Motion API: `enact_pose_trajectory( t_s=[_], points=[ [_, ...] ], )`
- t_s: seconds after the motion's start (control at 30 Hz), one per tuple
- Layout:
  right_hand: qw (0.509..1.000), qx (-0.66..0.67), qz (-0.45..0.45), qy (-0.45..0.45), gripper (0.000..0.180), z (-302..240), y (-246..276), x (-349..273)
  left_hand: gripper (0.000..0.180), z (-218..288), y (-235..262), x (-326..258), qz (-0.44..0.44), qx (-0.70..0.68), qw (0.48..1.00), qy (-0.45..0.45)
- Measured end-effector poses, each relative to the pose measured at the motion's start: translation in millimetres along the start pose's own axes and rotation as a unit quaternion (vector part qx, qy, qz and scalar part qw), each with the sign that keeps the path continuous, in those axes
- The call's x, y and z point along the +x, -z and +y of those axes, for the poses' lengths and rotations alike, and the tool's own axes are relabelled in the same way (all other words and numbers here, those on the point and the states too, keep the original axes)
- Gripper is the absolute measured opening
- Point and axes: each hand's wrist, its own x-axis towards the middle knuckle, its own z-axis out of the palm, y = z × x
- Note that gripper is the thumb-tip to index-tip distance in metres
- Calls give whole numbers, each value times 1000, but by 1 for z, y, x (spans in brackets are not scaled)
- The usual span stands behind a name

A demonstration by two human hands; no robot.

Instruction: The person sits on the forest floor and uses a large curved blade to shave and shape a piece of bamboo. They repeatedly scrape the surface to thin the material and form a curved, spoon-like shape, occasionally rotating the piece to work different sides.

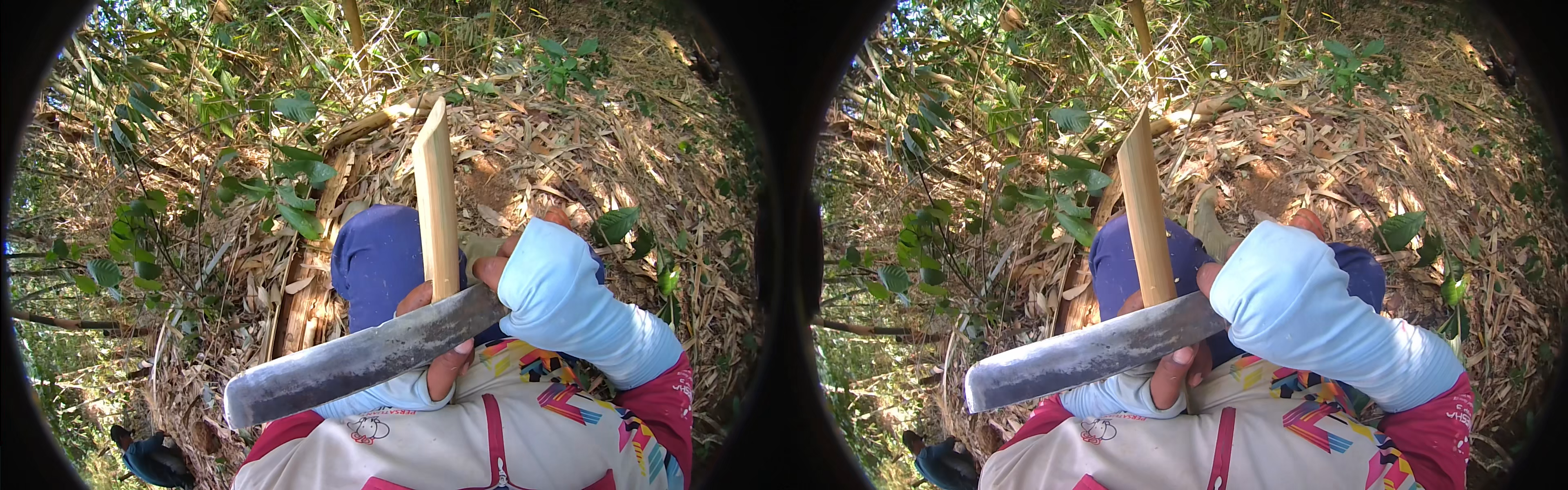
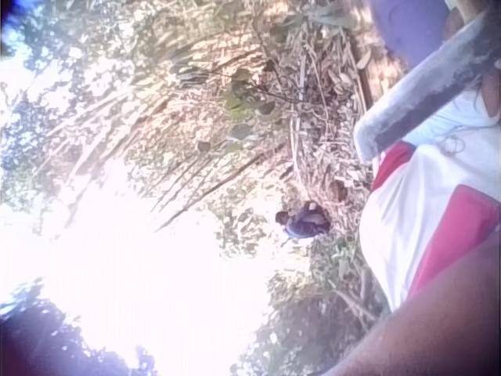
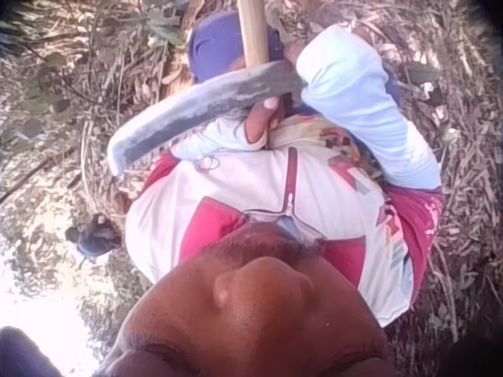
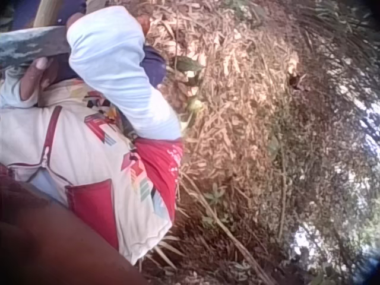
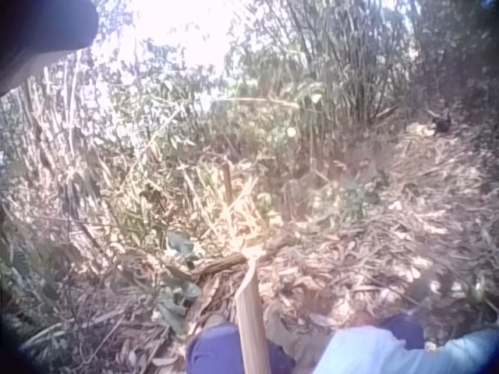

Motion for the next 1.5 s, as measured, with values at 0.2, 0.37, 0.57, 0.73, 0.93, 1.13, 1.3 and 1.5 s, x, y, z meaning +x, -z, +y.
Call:
enact_pose_trajectory(
  t_s=[0.2, 0.37, 0.57, 0.73, 0.93, 1.13, 1.3, 1.5],
  points=[
    [1000, -13, 27, 5, 14, 0, 0, 1, 53, 1, -2, -2, 31, 0, 999, 24],
    [999, -30, 16, -5, 13, -1, 1, 3, 52, -4, 2, -1, -3, 6, 1000, -18],
    [997, -22, 13, -71, 17, 8, 7, 10, 54, -16, 4, -5, -15, 8, 1000, -17],
    [998, -13, 16, -61, 24, 13, 7, 10, 53, -11, 3, -5, -21, -12, 1000, 0],
    [999, 17, -21, -19, 18, -3, 5, 0, 59, -9, 3, -6, 25, 18, 999, -12],
    [999, 42, 11, -22, 17, -4, -3, -3, 55, 0, 0, -3, 10, -12, 1000, -11],
    [1000, 16, -18, -16, 16, -3, -2, 1, 51, 1, 4, -3, -16, -12, 1000, -17],
    [1000, -1, 11, -3, 15, -1, -5, 0, 50, -1, 3, -2, -23, -22, 999, -37]
  ],
)
